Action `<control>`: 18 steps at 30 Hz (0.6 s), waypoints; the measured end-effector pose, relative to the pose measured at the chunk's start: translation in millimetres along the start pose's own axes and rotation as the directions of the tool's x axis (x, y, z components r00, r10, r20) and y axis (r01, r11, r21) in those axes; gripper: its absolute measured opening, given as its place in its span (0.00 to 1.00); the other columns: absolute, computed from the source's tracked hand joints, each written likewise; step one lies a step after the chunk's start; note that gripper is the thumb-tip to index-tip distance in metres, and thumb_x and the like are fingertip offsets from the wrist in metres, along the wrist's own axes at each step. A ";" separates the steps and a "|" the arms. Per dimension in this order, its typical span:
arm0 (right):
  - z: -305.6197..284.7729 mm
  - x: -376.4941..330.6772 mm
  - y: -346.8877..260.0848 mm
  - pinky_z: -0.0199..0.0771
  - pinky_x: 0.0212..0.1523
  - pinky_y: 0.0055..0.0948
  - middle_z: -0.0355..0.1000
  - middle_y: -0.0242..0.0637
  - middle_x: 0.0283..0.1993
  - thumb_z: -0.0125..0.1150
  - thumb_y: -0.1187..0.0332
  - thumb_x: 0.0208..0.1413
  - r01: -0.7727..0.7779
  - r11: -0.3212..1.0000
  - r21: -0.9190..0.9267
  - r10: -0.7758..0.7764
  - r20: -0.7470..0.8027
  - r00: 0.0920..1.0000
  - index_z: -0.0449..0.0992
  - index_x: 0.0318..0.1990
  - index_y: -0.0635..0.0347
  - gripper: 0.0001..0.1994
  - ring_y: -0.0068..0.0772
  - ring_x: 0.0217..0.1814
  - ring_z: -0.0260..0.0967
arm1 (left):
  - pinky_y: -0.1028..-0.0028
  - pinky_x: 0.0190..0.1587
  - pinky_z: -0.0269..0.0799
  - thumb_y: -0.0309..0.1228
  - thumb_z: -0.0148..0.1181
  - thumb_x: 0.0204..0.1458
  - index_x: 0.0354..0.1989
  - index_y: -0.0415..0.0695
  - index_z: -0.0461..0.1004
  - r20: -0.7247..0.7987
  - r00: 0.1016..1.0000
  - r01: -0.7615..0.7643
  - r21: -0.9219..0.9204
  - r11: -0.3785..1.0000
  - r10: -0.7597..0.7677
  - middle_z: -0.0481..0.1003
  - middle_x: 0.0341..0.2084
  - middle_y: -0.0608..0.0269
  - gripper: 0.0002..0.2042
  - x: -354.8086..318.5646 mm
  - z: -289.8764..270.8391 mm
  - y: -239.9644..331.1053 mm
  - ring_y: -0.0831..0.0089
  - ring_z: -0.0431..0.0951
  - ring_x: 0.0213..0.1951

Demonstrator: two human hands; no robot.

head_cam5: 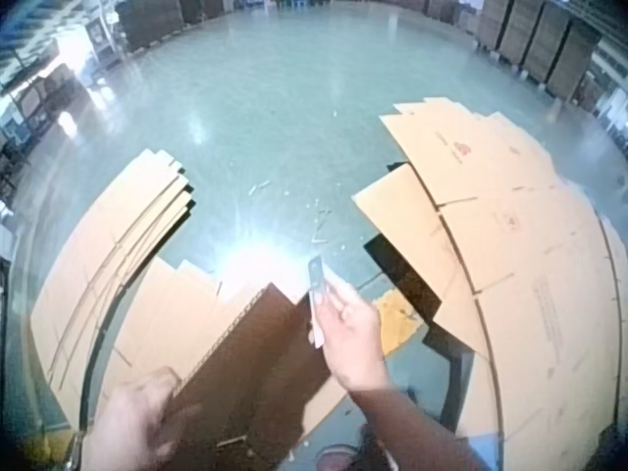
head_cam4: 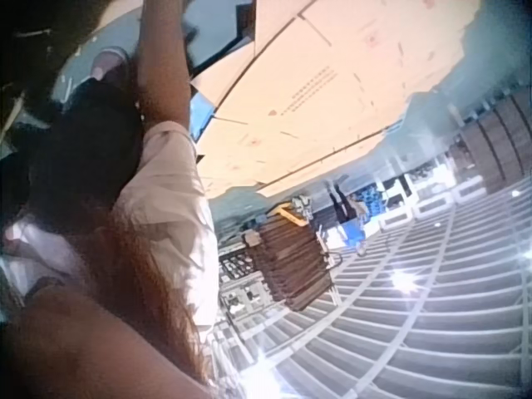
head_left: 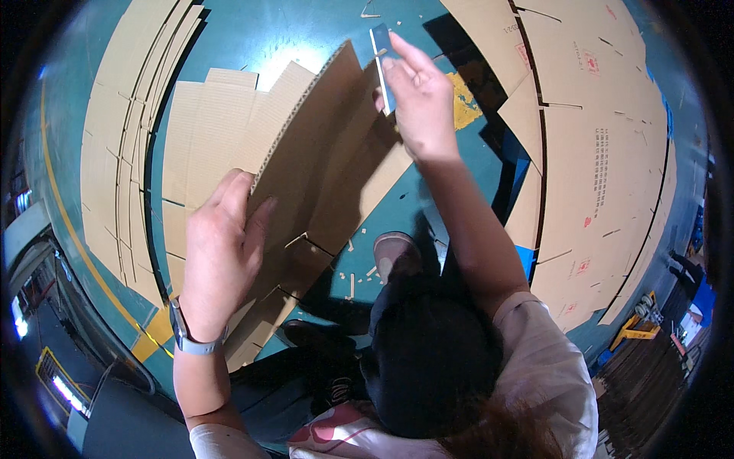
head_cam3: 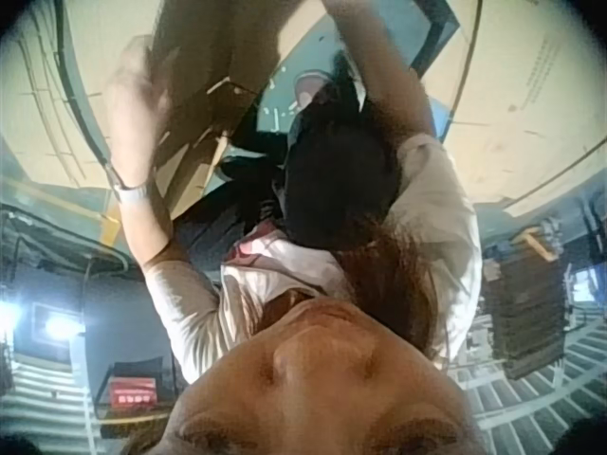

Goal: The person uses a utility knife to cut and score a large piece of cardboard on the floor. They repeatedly score the cardboard along pre-printed lines and then fold and tear the material to separate sections.

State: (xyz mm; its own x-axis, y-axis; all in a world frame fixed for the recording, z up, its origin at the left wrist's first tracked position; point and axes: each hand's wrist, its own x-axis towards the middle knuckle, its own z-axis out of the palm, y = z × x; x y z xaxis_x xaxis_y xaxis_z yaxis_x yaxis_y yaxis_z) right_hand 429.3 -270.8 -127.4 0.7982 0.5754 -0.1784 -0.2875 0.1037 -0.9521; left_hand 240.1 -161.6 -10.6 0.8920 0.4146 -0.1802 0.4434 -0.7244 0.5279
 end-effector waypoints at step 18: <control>0.9 -11.8 0.6 0.68 0.28 0.18 0.69 0.30 0.34 0.50 0.75 0.62 -0.017 0.998 -0.065 0.019 0.033 0.999 0.61 0.63 0.64 0.21 0.14 0.26 0.62 | 0.63 0.32 0.71 0.20 0.57 0.50 0.37 0.36 0.65 -0.003 1.000 -0.006 0.015 1.000 0.006 0.70 0.30 0.45 0.09 0.2 0.4 -0.3 0.49 0.74 0.31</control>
State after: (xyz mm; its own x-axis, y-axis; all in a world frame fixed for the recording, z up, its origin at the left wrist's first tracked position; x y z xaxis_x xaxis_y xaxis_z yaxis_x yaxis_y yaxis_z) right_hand 419.2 -276.9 -125.7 0.7747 0.6035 -0.1887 -0.2663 0.0408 -0.9630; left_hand 240.2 -161.5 -11.2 0.8945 0.4119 -0.1740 0.4390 -0.7353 0.5163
